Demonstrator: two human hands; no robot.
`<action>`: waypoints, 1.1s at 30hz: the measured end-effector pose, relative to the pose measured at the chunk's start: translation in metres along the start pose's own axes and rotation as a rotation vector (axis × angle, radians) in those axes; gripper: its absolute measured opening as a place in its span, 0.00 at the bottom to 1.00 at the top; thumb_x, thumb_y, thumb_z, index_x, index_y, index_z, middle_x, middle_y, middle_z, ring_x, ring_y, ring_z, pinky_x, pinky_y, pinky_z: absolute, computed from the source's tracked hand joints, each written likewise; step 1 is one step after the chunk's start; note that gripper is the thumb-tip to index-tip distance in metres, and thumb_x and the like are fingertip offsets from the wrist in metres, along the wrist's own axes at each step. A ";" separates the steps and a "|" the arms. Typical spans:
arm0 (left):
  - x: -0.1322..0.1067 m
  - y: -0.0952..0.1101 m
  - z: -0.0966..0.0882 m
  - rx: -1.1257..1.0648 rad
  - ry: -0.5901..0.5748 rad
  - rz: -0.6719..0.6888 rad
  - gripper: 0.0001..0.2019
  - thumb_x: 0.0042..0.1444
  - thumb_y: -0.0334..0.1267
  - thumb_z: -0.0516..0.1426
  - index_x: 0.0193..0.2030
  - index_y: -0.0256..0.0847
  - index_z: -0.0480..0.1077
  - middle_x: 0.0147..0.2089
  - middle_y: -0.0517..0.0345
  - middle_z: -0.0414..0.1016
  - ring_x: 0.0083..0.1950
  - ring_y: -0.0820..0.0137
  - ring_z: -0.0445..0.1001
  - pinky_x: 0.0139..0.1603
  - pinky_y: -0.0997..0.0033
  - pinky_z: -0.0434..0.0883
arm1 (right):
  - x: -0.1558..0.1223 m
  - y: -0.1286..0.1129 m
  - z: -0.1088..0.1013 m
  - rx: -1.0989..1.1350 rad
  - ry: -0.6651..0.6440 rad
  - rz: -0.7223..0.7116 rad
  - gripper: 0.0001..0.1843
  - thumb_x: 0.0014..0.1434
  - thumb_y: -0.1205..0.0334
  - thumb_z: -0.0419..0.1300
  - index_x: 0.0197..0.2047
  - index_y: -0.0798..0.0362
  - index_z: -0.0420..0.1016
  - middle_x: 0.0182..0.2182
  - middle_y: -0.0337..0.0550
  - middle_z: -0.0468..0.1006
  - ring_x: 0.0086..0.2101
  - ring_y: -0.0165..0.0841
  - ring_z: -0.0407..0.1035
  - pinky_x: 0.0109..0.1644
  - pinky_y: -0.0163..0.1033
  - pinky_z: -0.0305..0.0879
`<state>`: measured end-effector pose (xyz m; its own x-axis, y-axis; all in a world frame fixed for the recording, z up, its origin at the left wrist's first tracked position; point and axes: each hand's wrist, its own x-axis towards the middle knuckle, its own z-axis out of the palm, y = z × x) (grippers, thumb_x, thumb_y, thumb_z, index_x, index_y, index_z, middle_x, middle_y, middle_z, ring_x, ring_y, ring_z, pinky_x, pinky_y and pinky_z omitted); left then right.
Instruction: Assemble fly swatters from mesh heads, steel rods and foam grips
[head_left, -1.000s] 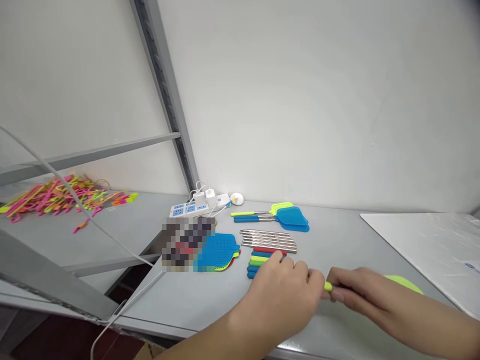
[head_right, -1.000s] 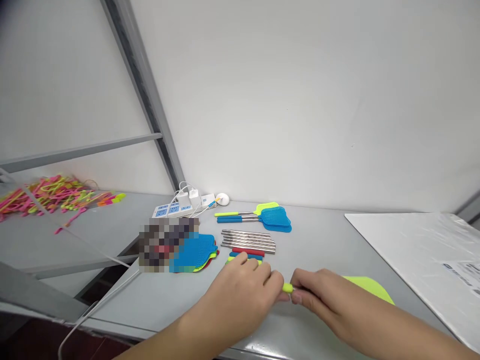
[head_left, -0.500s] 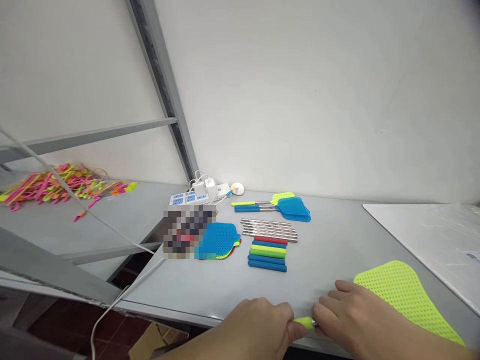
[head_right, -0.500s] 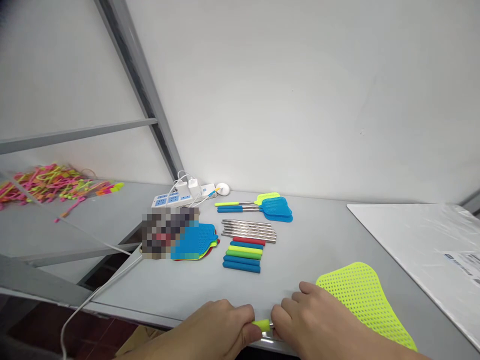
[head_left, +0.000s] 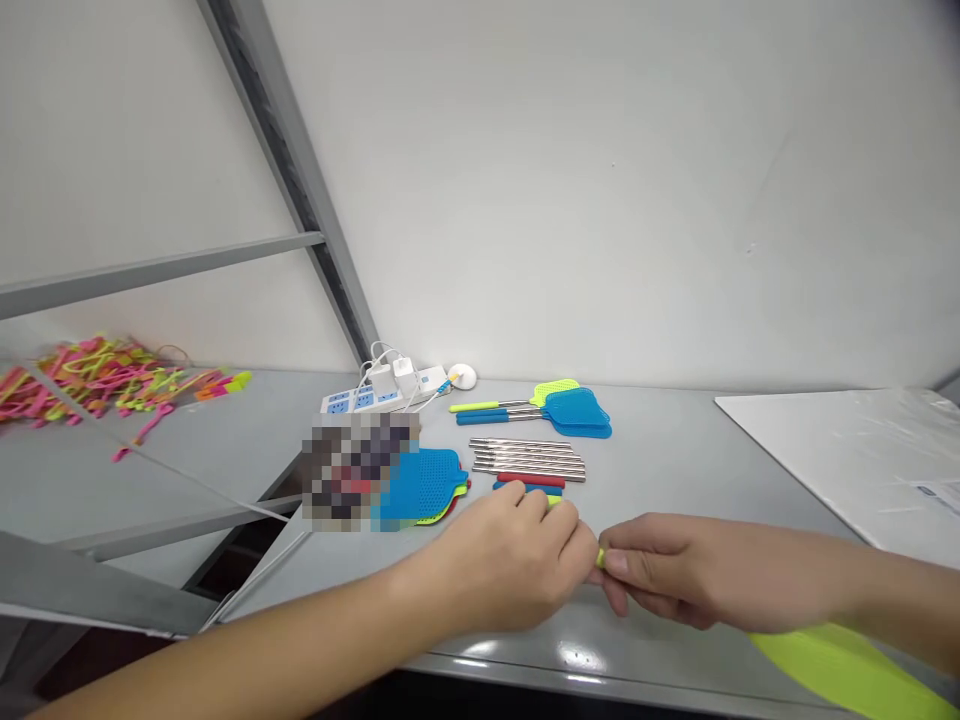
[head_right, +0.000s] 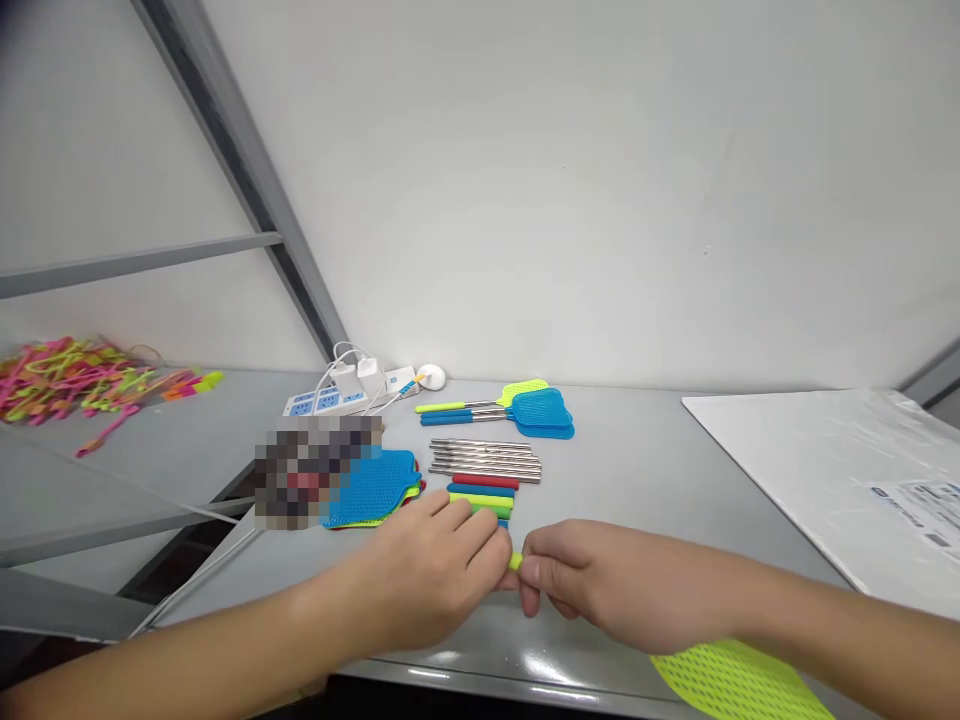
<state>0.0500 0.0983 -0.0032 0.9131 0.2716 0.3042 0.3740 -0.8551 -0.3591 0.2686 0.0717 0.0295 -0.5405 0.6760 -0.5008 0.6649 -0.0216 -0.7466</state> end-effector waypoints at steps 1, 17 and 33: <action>0.002 -0.006 -0.002 0.040 0.028 0.069 0.06 0.64 0.32 0.50 0.36 0.39 0.66 0.29 0.58 0.68 0.25 0.67 0.67 0.24 0.65 0.56 | 0.001 -0.004 -0.005 0.139 -0.091 0.014 0.22 0.70 0.45 0.43 0.39 0.51 0.69 0.25 0.34 0.62 0.25 0.27 0.56 0.28 0.33 0.52; -0.005 0.001 -0.034 -0.604 -0.486 -0.346 0.12 0.67 0.40 0.50 0.31 0.43 0.63 0.21 0.66 0.62 0.18 0.73 0.60 0.17 0.72 0.50 | 0.007 0.020 0.027 -0.929 0.303 -0.254 0.11 0.55 0.76 0.54 0.30 0.49 0.64 0.20 0.34 0.71 0.17 0.30 0.56 0.22 0.37 0.37; -0.057 -0.021 -0.002 -2.117 -1.291 -0.815 0.25 0.62 0.64 0.46 0.26 0.46 0.51 0.18 0.72 0.40 0.17 0.77 0.32 0.15 0.76 0.36 | -0.022 0.061 0.024 -1.275 0.787 -0.578 0.14 0.54 0.77 0.50 0.37 0.49 0.68 0.27 0.42 0.72 0.25 0.37 0.61 0.33 0.45 0.48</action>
<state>-0.0099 0.0999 -0.0114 0.6691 -0.0859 -0.7382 0.6544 0.5389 0.5304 0.3087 0.0380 -0.0159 -0.7402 0.5769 0.3454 0.6688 0.6849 0.2893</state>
